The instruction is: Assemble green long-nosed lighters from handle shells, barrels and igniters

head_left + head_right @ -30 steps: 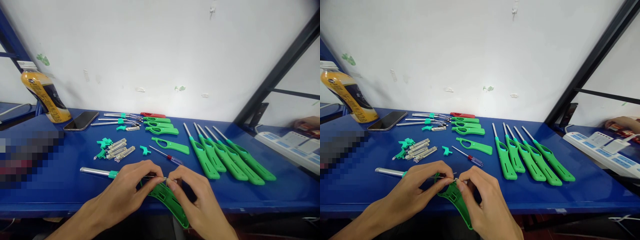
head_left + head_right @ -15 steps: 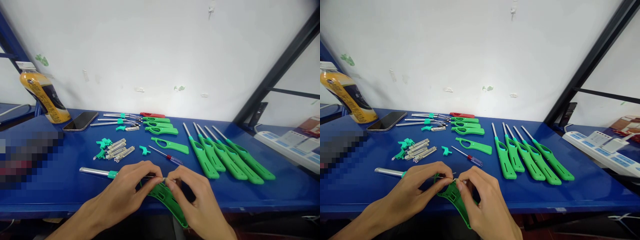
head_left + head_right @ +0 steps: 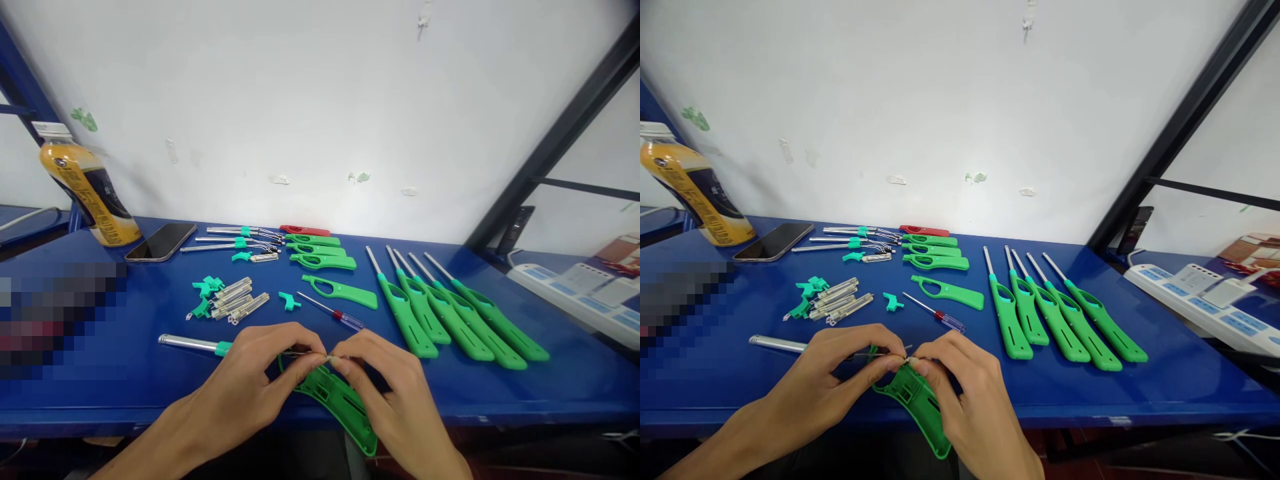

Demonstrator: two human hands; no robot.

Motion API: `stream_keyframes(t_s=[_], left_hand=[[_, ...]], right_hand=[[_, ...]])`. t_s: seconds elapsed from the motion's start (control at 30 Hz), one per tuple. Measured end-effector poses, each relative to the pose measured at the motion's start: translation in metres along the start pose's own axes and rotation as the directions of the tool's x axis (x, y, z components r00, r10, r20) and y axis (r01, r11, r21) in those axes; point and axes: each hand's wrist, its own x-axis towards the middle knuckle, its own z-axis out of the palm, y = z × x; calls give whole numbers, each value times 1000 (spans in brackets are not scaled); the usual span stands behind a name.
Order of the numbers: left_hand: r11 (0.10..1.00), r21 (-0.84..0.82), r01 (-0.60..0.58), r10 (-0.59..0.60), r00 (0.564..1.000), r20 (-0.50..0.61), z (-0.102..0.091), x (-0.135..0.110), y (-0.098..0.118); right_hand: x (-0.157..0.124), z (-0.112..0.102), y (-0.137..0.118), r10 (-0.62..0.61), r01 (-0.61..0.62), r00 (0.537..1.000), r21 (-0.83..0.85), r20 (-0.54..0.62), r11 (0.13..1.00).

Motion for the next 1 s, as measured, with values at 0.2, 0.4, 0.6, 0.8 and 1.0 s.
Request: stream_keyframes(t_s=[0.2,0.4,0.6,0.8,1.0], left_hand=[[1000,-8,-30,29,1000,-10,0,0,-1],[994,-25,-106,106,994,-16,0,-2,-6],[990,-19,-139,138,990,-9,-1,0,-7],[990,-15,-141,141,990,1,-2,1,-4],[990,-10,-142,142,990,2,-1,1,-5]], right_hand=[[-1,0,0,-17,17,1000,-11,-2,1000],[-1,0,-1,-21,21,1000,-19,-10,1000],[-1,0,-1,-13,12,1000,-11,-7,1000],[1,0,-2,5,-5,1000,-10,-5,1000],[0,0,-1,5,-5,1000,-23,-1,1000]])
